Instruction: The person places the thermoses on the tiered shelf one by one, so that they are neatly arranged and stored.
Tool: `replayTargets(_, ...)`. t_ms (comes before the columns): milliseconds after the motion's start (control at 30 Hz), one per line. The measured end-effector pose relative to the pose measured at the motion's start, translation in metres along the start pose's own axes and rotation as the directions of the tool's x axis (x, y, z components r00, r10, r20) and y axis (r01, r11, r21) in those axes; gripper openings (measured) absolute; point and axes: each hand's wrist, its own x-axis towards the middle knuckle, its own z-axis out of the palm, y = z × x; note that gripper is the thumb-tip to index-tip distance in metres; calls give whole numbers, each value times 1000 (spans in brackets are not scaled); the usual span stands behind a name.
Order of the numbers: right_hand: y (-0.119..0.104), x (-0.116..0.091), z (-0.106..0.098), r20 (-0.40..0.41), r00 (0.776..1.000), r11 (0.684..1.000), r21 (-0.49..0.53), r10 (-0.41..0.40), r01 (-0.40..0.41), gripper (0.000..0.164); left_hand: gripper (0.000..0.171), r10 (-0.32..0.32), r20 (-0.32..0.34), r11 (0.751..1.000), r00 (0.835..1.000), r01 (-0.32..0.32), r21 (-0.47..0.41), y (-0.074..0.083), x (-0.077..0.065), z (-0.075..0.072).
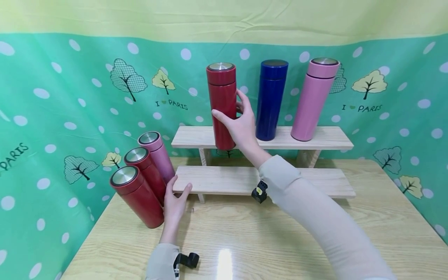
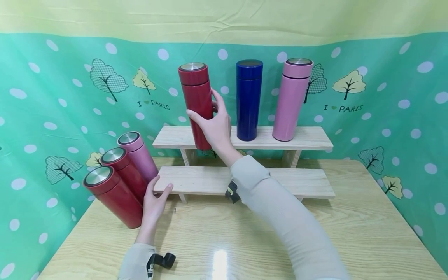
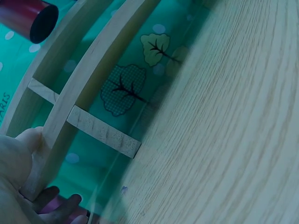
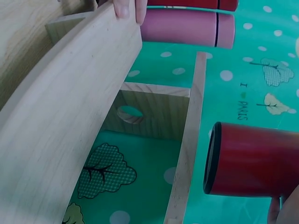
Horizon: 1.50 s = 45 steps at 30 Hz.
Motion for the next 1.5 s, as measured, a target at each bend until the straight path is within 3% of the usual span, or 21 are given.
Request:
replayTargets(533, 9, 23, 15, -55, 998, 999, -13, 42, -43, 84, 68, 7, -4, 1000, 1000, -7, 13, 0, 1, 0)
replayTargets(1167, 20, 32, 20, -63, 998, 993, -117, 6, -13, 85, 68, -3, -10, 1000, 1000, 3, 24, -1, 1, 0)
replayTargets(1500, 22, 33, 17, 8, 1000, 986, -165, -12, 13, 86, 68, 3, 0, 1000, 1000, -3, 13, -2, 2, 0)
